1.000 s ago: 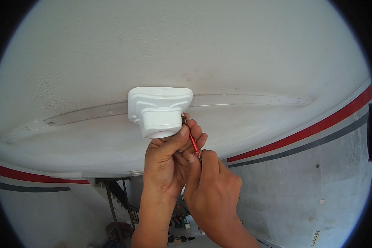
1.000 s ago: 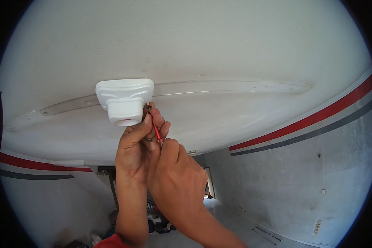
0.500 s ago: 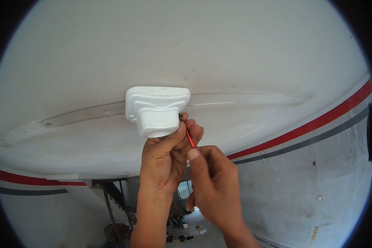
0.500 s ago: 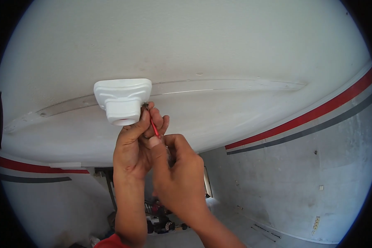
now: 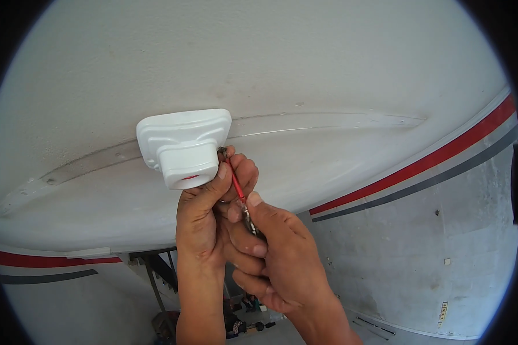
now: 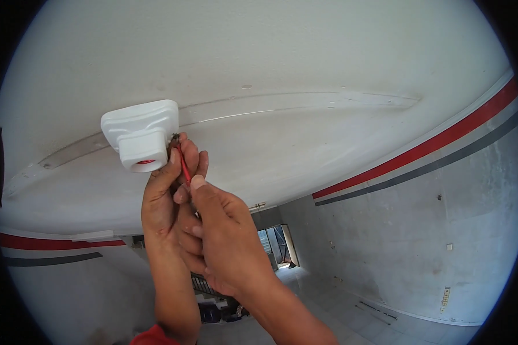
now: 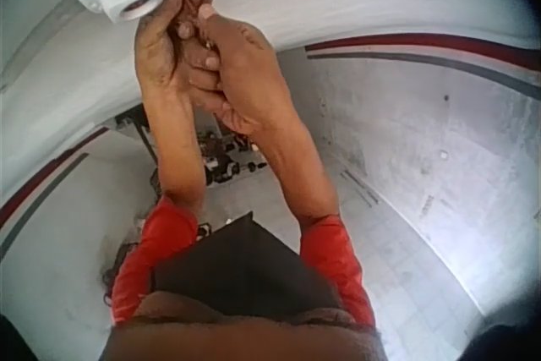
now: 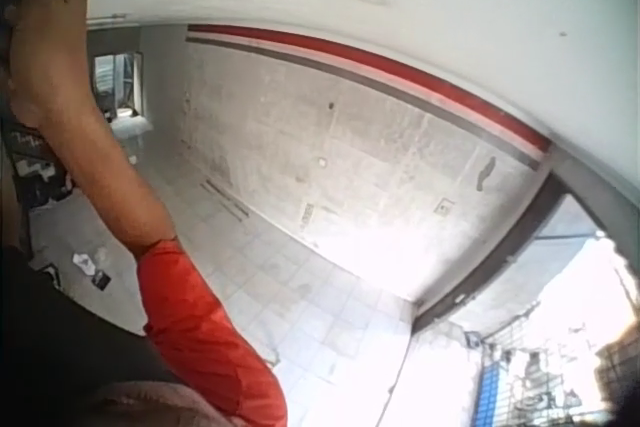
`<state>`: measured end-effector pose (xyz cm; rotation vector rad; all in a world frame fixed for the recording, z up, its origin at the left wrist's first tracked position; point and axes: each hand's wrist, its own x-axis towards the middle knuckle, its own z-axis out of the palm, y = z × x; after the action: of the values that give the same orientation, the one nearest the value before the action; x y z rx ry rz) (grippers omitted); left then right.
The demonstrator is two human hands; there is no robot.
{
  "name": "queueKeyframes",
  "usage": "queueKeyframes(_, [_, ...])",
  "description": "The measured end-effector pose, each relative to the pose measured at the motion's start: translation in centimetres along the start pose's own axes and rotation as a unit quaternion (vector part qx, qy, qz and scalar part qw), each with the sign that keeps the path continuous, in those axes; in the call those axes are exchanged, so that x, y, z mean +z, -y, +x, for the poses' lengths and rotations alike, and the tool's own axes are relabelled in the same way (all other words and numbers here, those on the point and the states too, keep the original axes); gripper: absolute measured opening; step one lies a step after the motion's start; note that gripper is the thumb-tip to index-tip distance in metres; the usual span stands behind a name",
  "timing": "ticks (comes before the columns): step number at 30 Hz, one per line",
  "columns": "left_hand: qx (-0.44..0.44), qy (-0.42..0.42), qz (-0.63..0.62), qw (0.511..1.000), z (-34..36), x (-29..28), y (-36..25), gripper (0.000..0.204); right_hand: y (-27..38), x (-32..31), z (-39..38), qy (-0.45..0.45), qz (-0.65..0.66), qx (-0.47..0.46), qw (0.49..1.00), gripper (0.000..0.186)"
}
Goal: Fixing a light fixture on the ceiling using a screwdriver and installing a light bulb.
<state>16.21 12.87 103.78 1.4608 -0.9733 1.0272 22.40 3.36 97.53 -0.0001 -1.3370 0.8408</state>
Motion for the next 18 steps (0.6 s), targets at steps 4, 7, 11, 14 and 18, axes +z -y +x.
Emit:
queueKeyframes(4, [0.021, -0.043, -0.016, 0.999, -0.1, 1.9, 1.4, 0.023, 0.4, -1.6, -0.2, -0.056, -0.179, -0.062, 0.98, 0.031])
queueKeyframes(7, [0.018, -0.053, -0.037, 0.998, 0.1, 2.6, 2.1, 0.023, -0.7, -2.5, 0.1, -0.16, -0.569, -0.366, 0.719, 0.029])
queueKeyframes(11, [0.028, -0.083, -0.037, 0.995, 0.0, 3.2, 2.6, 0.023, -0.9, -2.6, 0.6, -0.219, -0.631, -0.376, 0.642, 0.028])
queueKeyframes(14, [0.024, -0.066, -0.007, 0.997, -0.2, 3.0, 2.4, 0.024, 1.3, -2.7, -0.2, -0.095, -0.311, -0.191, 0.926, 0.029])
queueKeyframes(18, [0.024, -0.028, 0.009, 0.999, -0.2, 2.0, 2.2, 0.025, 1.7, -2.7, -0.5, -0.048, -0.178, -0.099, 0.978, 0.028])
